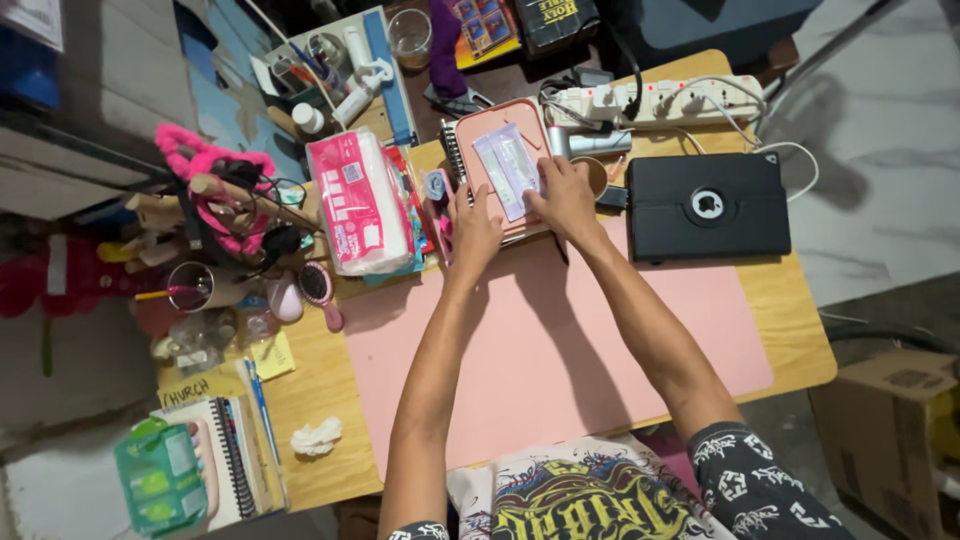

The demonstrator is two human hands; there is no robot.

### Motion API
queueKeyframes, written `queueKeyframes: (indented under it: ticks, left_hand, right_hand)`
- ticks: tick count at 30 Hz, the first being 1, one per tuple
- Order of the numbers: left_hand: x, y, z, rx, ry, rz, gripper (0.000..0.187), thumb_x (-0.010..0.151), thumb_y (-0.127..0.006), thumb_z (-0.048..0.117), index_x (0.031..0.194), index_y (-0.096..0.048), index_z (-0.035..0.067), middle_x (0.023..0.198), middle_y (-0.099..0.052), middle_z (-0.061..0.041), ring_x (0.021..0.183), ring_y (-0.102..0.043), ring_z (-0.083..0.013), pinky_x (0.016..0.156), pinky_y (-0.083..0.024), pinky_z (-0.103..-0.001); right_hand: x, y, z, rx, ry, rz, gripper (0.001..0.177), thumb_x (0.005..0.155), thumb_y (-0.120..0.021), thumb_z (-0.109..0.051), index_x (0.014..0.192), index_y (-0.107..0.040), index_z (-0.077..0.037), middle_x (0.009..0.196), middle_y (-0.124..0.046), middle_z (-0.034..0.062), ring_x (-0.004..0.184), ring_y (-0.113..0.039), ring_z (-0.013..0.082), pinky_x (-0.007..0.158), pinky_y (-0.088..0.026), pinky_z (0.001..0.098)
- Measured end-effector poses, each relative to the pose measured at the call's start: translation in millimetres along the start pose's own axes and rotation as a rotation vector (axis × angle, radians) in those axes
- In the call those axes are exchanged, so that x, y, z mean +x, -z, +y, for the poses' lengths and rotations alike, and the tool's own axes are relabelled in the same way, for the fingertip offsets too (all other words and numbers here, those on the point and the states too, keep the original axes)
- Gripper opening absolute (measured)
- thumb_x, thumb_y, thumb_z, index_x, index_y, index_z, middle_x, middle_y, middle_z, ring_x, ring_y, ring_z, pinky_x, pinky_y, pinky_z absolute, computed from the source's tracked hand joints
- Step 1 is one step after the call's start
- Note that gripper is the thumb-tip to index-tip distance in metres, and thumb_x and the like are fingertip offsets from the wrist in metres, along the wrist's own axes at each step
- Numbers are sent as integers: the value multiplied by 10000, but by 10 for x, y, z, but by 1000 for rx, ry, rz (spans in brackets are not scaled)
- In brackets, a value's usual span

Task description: The person organizes various items on a cluttered desk, including notebooks, a hairdryer, and a power strip. They then walk to another area, pick up a mug, and return to the desk. Finally, they wipe a black chair with a tissue.

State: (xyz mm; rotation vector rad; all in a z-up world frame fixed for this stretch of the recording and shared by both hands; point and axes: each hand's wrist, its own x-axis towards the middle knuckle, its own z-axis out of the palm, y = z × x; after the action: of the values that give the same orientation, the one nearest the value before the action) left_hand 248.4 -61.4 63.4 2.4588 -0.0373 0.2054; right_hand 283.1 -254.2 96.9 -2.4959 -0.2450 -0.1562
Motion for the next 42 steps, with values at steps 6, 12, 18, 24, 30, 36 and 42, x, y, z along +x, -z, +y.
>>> queueKeyframes:
  ticks: [6, 12, 18, 24, 30, 36, 42]
  left_hand:
    - [-59, 343, 142, -14, -63, -68, 608, 833, -774, 159, 1395, -566, 51, 1497, -395, -296, 1383, -372, -495, 1105, -366, -514]
    - [-566, 699, 329, -322, -319, 81, 357, 955, -694, 124, 1306, -637, 93, 1349, -591, -168, 1308, -539, -364, 1114, -459, -472]
    - [-959, 793, 560, -598, -340, -118, 213, 977, -642, 71, 1179, -708, 74, 1044, -724, -91, 897, -707, -220, 812, -577, -347]
    - [-1047, 346, 540, -607, -370, -233, 201, 948, -674, 114, 1136, -731, 75, 1029, -753, -103, 819, -721, -205, 707, -576, -326]
    - [-949, -494, 652, -465, -301, -493, 282, 912, -703, 187, 1172, -723, 77, 1003, -757, -108, 835, -730, -231, 789, -586, -365]
    - [-754, -985, 1232, -426, -99, -410, 253, 911, -696, 168, 1144, -730, 77, 992, -744, -119, 846, -728, -239, 770, -583, -363]
    - [-453, -1077, 1940, -455, -43, -158, 166, 968, -683, 123, 1120, -740, 84, 1013, -752, -108, 827, -730, -205, 717, -583, -324]
  right_hand:
    - [-247, -62, -21, 308, 139, 329, 415, 893, -742, -118, 1281, -625, -26, 1272, -582, 183, 1107, -567, 364, 910, -558, 418]
    - [-1341, -176, -11, 194, -80, 392, 164, 902, -675, -8, 1035, -742, -77, 1049, -696, 108, 975, -650, 273, 788, -550, 368]
    - [-2024, -85, 280, 6, -203, 429, 128, 888, -693, -45, 977, -765, -104, 953, -734, 71, 933, -652, 265, 849, -521, 409]
    - [-1877, 94, 683, -60, -271, 279, 132, 873, -720, -116, 988, -781, -142, 929, -741, 40, 911, -626, 291, 829, -521, 419]
    - [-908, 248, 1227, -174, -73, 181, 378, 758, -787, -192, 1132, -754, -146, 1107, -733, 60, 1011, -597, 330, 863, -519, 436]
    - [-464, 155, 1570, -337, 70, -72, 688, 681, -823, -246, 1325, -641, -82, 1163, -680, 101, 1094, -545, 362, 850, -474, 490]
    - [-305, 148, 2128, 649, -187, 45, 519, 815, -864, -264, 1226, -625, -56, 1058, -677, 80, 960, -608, 222, 841, -537, 373]
